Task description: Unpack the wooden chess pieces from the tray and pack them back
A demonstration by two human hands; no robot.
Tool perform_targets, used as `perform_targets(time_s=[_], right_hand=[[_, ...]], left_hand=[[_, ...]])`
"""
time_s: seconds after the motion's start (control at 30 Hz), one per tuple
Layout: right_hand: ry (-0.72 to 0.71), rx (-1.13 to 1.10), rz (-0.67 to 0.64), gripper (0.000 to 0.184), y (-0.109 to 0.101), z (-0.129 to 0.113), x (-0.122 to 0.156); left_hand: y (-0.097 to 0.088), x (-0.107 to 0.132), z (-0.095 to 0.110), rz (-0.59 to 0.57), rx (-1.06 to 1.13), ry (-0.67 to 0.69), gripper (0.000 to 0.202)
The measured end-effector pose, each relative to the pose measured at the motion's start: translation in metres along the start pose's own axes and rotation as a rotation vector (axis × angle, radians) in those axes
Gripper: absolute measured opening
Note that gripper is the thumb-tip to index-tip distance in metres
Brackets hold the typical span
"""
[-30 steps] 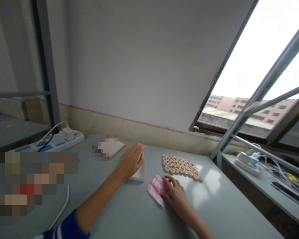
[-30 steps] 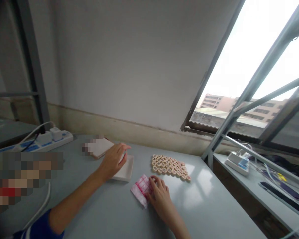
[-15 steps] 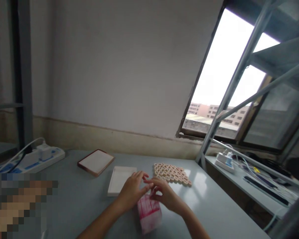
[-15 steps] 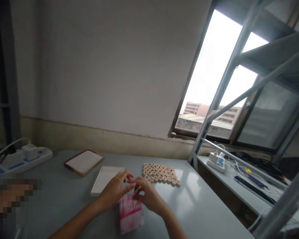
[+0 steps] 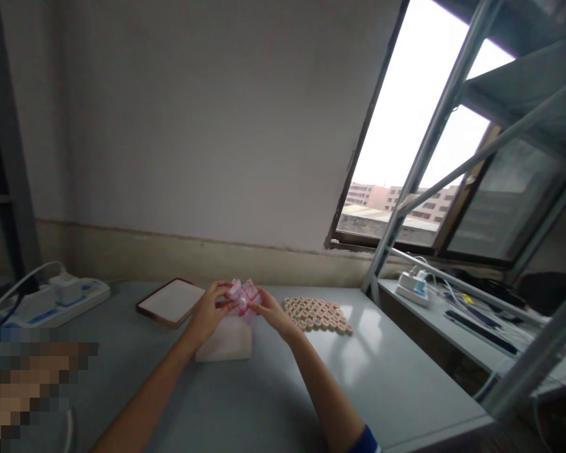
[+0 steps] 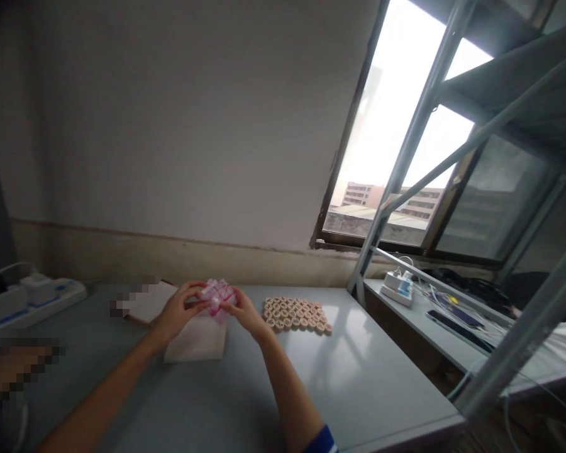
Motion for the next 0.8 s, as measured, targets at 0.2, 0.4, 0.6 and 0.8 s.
perform_targets(time_s=[0.2,0.4,0.6,0.8], right_hand=[[0.028,-0.027,-0.084,0.048,0.004,0.002,0.009],[0.013,-0.080,-0.041,0.045,0.004,0.011,0.010],[0.101,-0.020,-0.028,0.058,0.014,0.019,0.013],[-0.032,0.279,-0.009,0.050,0.015,0.020,0.014]], left_hand=[[-0.005,-0.003,-0.015,-0.115,0.193,-0.163,0.037],[-0.015,-0.002,-0.013,-0.164,0.362,-0.198,0.055],[-0.018,0.002,-0.011,-0.294,0.307,-0.246,0.062],[-0.021,0.001,-0.016,-0.285,0.188,-0.240,0.035]])
Point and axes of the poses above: each hand's wrist, its own x-axis away from the middle knuckle, its own y-axis out of the palm, z = x × y, the point moved 1 cm from there along -x, towards the middle knuckle, and after that the axes turned 8 degrees about -y, right-handed, at the moved point
